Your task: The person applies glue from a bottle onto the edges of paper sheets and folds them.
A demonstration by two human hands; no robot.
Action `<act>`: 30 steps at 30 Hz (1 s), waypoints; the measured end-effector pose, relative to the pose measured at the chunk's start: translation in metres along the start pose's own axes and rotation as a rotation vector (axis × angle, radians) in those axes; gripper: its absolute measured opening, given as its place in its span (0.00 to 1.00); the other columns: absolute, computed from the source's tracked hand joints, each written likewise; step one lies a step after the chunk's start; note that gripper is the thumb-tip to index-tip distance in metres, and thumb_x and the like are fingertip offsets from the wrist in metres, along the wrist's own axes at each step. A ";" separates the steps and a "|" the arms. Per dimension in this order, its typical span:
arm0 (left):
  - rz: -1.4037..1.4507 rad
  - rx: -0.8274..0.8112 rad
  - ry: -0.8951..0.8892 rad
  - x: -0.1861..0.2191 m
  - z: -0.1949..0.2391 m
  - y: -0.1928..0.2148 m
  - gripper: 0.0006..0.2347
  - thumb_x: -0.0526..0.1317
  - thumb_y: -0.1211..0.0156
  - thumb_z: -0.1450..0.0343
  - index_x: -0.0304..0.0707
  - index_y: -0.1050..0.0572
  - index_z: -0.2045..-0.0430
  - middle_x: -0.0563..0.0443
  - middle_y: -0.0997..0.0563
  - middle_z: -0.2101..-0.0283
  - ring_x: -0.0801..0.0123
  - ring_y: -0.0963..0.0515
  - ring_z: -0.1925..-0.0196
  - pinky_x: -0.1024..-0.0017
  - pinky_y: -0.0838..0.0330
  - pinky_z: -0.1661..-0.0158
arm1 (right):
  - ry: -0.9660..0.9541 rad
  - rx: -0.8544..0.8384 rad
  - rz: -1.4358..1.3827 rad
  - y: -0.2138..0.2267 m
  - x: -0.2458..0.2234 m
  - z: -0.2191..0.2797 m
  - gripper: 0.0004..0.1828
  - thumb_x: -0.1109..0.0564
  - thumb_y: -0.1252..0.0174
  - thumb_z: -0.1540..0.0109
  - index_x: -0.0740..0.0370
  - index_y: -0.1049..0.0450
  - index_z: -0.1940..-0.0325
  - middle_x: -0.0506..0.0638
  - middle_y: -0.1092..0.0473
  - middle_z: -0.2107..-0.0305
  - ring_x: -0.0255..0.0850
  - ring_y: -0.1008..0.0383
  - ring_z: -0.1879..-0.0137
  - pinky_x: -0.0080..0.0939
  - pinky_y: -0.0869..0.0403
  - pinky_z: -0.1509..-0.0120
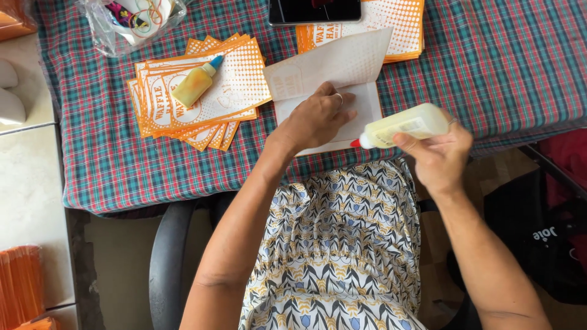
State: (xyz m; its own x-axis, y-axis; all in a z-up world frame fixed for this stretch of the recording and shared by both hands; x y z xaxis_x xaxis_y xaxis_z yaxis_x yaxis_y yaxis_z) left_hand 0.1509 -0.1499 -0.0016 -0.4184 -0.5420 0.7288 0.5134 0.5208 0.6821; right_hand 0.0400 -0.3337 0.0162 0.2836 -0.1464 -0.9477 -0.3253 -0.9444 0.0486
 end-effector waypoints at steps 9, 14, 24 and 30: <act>0.272 -0.131 -0.012 0.016 0.021 0.044 0.27 0.56 0.61 0.22 0.27 0.20 0.58 0.29 0.24 0.52 0.36 0.20 0.48 0.47 0.28 0.46 | 0.058 -0.033 -0.120 -0.085 0.015 0.029 0.21 0.68 0.28 0.45 0.69 0.25 0.50 0.65 0.23 0.59 0.54 0.19 0.50 0.56 0.21 0.41; 0.328 -0.175 -0.019 0.019 0.024 0.043 0.33 0.61 0.68 0.23 0.29 0.18 0.58 0.33 0.24 0.54 0.37 0.22 0.46 0.46 0.32 0.42 | 0.048 -0.075 -0.079 -0.107 0.007 0.027 0.19 0.68 0.27 0.45 0.69 0.24 0.52 0.64 0.22 0.61 0.54 0.19 0.50 0.58 0.23 0.41; 0.242 0.175 -0.357 0.078 0.082 0.036 0.12 0.44 0.48 0.24 0.31 0.23 0.65 0.42 0.20 0.63 0.52 0.17 0.68 0.60 0.25 0.64 | -0.274 0.125 -0.195 0.039 0.011 -0.048 0.25 0.62 0.35 0.34 0.56 0.41 0.38 0.55 0.30 0.47 0.43 0.24 0.45 0.51 0.18 0.47; 0.042 0.386 -0.478 0.105 0.134 0.055 0.02 0.31 0.40 0.30 0.37 0.21 0.72 0.48 0.16 0.70 0.58 0.20 0.74 0.64 0.28 0.74 | -0.227 -0.035 0.528 0.053 -0.008 -0.070 0.22 0.62 0.41 0.25 0.70 0.36 0.28 0.57 0.24 0.54 0.44 0.20 0.56 0.35 0.28 0.76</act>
State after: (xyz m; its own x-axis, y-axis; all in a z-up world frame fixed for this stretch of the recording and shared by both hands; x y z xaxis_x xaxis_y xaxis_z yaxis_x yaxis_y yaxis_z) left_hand 0.0350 -0.0897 0.1203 -0.7394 -0.2064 0.6409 0.2657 0.7852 0.5594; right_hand 0.0836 -0.4036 0.0488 -0.1107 -0.5375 -0.8360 -0.3390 -0.7703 0.5401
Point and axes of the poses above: each hand's wrist, its own z-axis away from the middle knuckle, its own y-axis out of the back of the hand, x = y × z, the point moved 10 cm from there along -z, towards the middle knuckle
